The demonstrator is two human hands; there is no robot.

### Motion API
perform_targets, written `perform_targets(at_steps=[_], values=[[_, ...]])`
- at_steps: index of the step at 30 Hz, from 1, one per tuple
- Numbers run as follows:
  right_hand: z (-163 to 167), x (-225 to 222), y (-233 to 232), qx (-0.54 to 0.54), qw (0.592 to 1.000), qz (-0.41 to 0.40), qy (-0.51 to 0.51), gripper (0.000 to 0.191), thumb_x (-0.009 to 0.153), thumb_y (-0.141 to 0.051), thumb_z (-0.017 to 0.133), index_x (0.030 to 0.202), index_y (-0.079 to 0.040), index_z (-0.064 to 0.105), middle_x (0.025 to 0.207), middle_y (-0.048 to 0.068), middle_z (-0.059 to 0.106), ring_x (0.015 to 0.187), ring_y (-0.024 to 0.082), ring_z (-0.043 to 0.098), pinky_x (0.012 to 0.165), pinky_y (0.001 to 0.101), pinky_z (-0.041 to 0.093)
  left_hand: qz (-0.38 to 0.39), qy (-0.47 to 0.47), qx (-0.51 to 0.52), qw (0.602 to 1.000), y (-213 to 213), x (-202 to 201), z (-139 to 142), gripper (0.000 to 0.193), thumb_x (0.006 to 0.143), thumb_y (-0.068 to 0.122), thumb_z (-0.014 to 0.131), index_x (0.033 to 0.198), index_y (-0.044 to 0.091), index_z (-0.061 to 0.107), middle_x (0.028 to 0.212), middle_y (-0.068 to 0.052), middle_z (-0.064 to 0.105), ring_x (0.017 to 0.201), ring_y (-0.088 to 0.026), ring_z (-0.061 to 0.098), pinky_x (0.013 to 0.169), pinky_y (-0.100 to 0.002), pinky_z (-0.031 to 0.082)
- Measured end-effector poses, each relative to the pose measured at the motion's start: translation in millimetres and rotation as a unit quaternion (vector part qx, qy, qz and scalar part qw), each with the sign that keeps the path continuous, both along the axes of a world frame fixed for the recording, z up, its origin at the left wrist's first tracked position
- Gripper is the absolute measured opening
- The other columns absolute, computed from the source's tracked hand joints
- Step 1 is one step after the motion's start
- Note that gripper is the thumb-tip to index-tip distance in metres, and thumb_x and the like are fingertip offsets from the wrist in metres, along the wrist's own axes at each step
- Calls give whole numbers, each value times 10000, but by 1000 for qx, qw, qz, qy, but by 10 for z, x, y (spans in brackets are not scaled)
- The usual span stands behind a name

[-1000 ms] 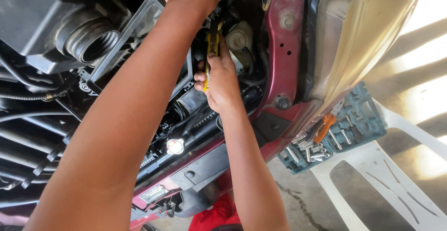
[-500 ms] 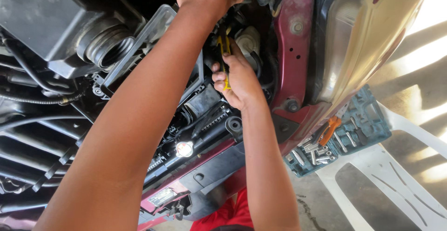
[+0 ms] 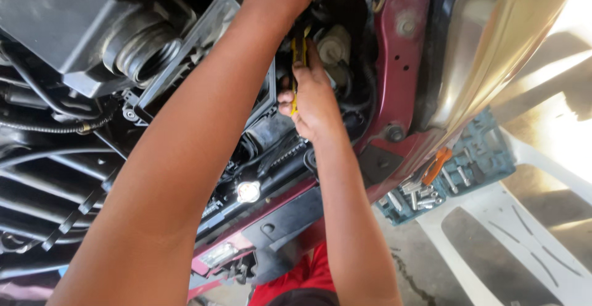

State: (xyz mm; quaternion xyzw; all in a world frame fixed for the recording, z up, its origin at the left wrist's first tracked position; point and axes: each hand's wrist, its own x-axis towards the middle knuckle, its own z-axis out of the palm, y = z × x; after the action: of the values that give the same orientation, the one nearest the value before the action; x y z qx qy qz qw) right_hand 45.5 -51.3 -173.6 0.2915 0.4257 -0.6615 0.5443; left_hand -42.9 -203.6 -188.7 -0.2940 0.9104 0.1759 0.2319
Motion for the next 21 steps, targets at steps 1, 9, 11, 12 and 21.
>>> perform_targets(at_steps=[1,9,11,12,21], values=[[-9,4,-18,4,1000,-4,6,661,1020,-141,395,1594,-429,238,854,63,464,576,134,417,486,256,358,-14,33,-21,999,-7,-1,1,422,813,553,769,1021,187,769,939,-80,759,829,-305,743,671,-459,587],[86,-62,-71,18,1000,13,8,604,1051,-228,412,1596,-421,237,843,53,461,565,120,414,478,248,359,-31,49,-29,998,-19,-21,56,435,778,529,810,1007,163,760,906,-94,757,822,-325,739,630,-463,587],[107,-78,-60,26,998,40,29,613,1045,-219,397,1593,-427,217,840,57,461,558,120,415,471,250,361,-35,80,-34,996,-21,-31,43,433,749,527,822,986,168,766,920,-93,757,837,-338,736,606,-469,582],[112,-81,-54,28,998,47,36,618,1042,-218,388,1591,-437,207,836,57,462,552,116,409,466,249,358,-43,85,-41,995,-27,-37,27,441,754,529,824,988,160,767,904,-98,757,820,-332,739,617,-461,586],[97,-96,-143,37,994,65,79,619,1047,-170,355,1613,-372,206,758,49,431,527,110,389,447,255,363,-27,78,-33,996,-27,-20,-111,425,737,518,817,983,174,772,912,-90,760,798,-328,740,626,-471,586]])
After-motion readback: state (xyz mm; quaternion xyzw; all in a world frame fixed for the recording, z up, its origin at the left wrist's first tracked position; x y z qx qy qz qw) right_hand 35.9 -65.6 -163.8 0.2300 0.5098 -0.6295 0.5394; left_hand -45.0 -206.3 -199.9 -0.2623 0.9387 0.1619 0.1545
